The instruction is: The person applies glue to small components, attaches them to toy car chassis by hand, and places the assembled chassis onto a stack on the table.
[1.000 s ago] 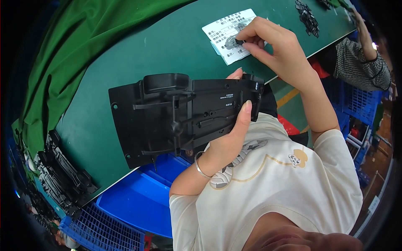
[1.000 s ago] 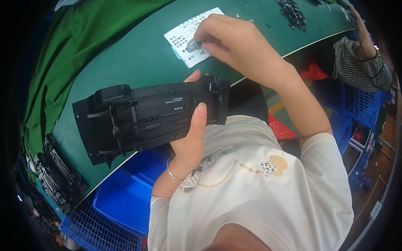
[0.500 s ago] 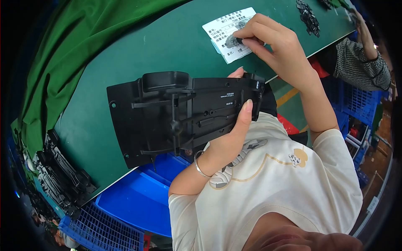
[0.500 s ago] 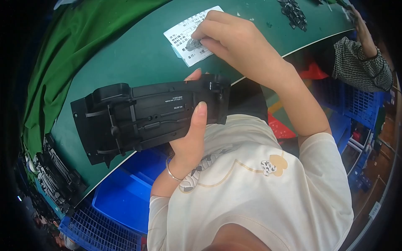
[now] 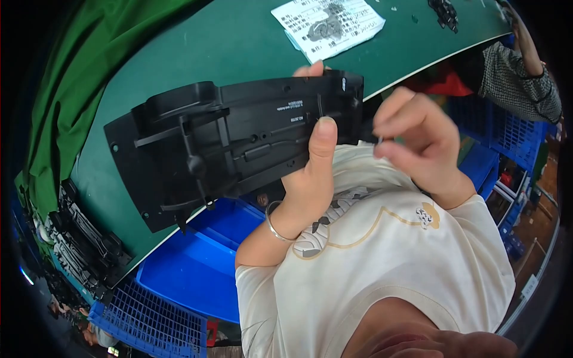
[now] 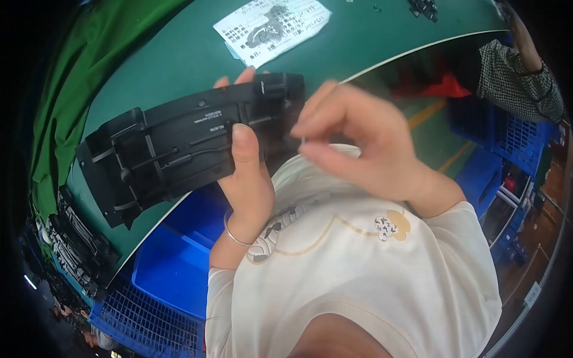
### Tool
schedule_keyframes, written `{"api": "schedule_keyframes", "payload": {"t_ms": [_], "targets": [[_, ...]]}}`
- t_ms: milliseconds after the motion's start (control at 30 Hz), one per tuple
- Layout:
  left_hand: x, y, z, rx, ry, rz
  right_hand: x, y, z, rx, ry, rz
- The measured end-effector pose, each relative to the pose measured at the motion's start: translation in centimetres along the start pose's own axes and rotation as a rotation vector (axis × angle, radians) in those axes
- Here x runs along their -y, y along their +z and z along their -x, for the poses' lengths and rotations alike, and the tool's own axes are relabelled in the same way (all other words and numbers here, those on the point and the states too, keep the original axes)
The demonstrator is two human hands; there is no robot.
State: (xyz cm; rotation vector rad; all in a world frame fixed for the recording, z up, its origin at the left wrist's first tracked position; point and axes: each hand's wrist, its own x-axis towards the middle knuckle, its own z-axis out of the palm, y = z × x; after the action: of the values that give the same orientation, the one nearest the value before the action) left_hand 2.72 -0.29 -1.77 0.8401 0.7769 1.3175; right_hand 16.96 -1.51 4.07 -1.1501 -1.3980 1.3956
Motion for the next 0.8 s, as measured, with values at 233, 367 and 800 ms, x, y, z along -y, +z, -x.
{"api": "schedule_keyframes", "payload": {"t_ms": [233, 367, 800], "targets": [[-0.7, -0.4, 0.1, 0.069, -0.098, 0.033, -1.3, 2.2, 0.3, -0.05, -0.169, 0.225], [-1.1, 0.1, 0.1, 0.062, -0.115, 0.149, -1.4, 2.6, 0.5, -0.044, -0.224, 0.319], [-1.1, 0.4, 0.3, 0.041, -0.128, 0.149, -0.9, 2.8, 0.3, -0.047, -0.256, 0.452]]}}
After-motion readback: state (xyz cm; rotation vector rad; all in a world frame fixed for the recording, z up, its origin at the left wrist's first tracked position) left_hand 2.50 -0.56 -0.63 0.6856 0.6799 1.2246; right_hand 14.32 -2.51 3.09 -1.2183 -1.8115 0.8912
